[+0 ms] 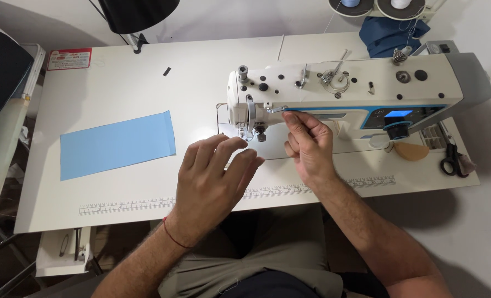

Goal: Threading a sewing machine and preparing fabric pieces for assembly

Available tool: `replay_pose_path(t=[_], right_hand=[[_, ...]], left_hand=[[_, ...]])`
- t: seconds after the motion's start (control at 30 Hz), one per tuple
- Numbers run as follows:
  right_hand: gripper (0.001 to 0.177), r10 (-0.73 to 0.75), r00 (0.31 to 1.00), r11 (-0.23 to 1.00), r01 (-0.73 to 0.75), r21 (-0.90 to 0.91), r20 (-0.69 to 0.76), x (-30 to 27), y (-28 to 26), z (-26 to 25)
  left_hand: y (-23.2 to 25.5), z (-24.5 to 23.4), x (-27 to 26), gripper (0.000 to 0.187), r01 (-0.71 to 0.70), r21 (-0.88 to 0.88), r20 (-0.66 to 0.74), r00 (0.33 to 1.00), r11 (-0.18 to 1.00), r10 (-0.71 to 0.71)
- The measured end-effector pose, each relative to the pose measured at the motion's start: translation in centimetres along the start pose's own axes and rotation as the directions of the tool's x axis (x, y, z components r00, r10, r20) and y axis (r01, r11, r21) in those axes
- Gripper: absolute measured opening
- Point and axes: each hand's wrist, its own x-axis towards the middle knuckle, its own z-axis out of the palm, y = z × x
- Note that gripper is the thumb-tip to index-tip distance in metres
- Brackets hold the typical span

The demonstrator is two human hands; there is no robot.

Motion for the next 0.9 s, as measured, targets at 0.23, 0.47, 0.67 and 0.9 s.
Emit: replay_pose_path(t=[0.23,0.47,0.67,0.9], right_hand=[[0.012,0.026,1.000,0.997,-0.024,0.074,-0.018,0.0,-0.2,0.5],[0.013,0.032,0.999,0.998,-0.031,0.063,-0.007,0.1,0.1,0.4],[0.013,0.035,0.999,0.996,-0.034,0.077,-0.004,0.4,0.4,0.5],[0.013,0.034,0.999,0.998,-0.035,0.044,0.029,0.2,-0.1,0.8]], left_hand=[[0.1,-0.2,0.3,0.008,0.000,-0.009,0.017,1.000,1.000,0.000],[0.0,0.4,0.6,0.010,-0.005,-0.010,0.002,1.000,1.000,0.005],[-1.3,1.7,2.6,0.008,-0.004,0.006,0.009,1.000,1.000,0.004],[-2.2,5.0,5.5,0.011,-0.001,-0.119,0.054,0.999,0.993,0.008]])
